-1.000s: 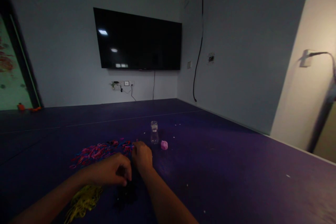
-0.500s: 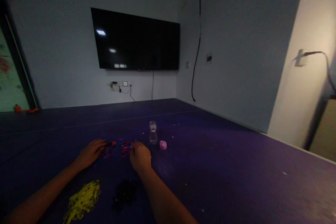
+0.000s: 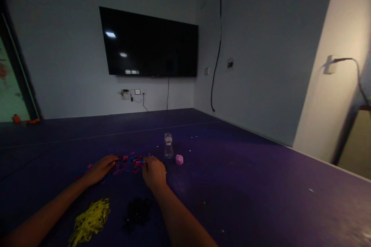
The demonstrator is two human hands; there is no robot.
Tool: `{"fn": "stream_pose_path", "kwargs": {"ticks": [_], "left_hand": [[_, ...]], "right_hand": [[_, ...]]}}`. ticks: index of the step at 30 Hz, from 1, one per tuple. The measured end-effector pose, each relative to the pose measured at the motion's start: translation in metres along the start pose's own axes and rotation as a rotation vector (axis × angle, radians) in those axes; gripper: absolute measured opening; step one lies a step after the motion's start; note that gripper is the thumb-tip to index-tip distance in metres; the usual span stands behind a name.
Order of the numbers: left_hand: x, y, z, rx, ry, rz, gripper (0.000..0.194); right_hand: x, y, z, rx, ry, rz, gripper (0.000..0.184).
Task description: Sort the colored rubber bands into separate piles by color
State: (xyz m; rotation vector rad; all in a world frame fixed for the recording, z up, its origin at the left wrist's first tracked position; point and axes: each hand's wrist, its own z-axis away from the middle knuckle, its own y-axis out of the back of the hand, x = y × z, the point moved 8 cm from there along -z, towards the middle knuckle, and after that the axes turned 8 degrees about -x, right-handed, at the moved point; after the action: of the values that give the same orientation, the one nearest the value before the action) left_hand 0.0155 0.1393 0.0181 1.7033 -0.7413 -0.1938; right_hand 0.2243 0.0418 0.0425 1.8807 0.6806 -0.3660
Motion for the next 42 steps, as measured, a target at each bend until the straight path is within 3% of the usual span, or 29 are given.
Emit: {"fn": "stream_pose_path", "kwargs": {"ticks": [10,23,32,42], "left_hand": [[-0.001,0.003,-0.002,0.025,0.010,0.236,0.036],[0.014,0.036,0.006,0.161,0.149,0.464,0.025],[0.008,0.029,0.010,0.167,0.287,0.551,0.024],[-0.011,0.029,0.010,0.222,0.250,0.594,0.035]], "right_hand": [[0.001,-0.001,0.000,0.000,0.004,0.010,0.032],[-0.003,0.001,0.000,-0.012,0.010,0.022,0.032],[-0.005,0.002,0.000,-0.008,0.014,0.038,0.032],[-0.004,0.001,0.000,-0.012,-0.003,0.049,0.031]]}}
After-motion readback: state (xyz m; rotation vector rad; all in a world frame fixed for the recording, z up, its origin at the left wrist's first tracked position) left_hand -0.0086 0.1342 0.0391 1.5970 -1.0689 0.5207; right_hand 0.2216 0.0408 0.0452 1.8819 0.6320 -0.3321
